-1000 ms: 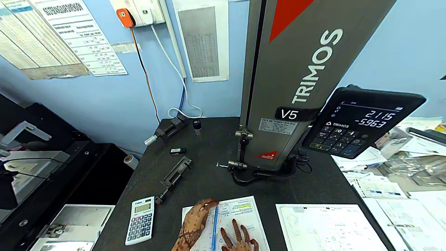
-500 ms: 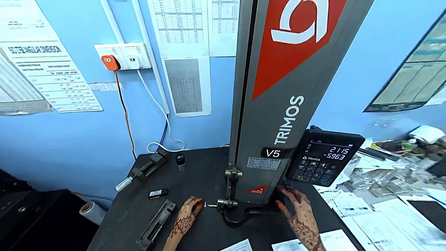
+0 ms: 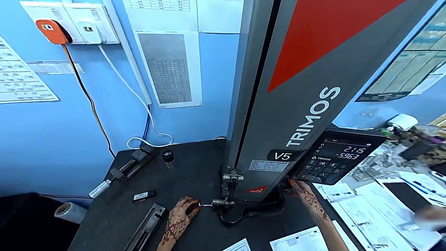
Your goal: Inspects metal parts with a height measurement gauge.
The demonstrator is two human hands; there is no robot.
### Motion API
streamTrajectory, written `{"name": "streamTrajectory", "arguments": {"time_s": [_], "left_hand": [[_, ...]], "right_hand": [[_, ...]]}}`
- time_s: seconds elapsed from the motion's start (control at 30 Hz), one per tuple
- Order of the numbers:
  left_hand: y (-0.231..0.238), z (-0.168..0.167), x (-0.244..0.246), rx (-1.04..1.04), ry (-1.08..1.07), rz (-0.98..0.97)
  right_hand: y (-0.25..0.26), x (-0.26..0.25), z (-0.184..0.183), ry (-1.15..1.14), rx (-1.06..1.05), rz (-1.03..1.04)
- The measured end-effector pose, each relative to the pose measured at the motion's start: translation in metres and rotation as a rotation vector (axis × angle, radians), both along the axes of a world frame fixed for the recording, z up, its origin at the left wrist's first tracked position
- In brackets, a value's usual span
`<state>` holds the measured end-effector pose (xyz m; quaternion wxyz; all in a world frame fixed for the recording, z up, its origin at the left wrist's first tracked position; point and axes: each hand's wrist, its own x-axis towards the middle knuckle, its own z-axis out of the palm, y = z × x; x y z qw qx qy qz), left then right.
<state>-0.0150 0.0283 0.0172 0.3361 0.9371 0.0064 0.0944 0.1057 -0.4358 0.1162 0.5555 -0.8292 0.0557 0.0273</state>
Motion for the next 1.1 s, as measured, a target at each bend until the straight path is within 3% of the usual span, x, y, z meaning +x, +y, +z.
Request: {"name": "streamTrajectory", "arguments": {"time_s": [0.27,1.1], "left_hand": [[0.006,-0.009,0.002,-0.086,-0.017,-0.014],[0.002,-0.005,0.002,-0.026,-0.007,-0.003]], "right_hand": [[-0.006,0.006,-0.021,0.011,0.268,-0.013],[-0.004,0.015,-0.022,0.005,0.289,-0.024]]}}
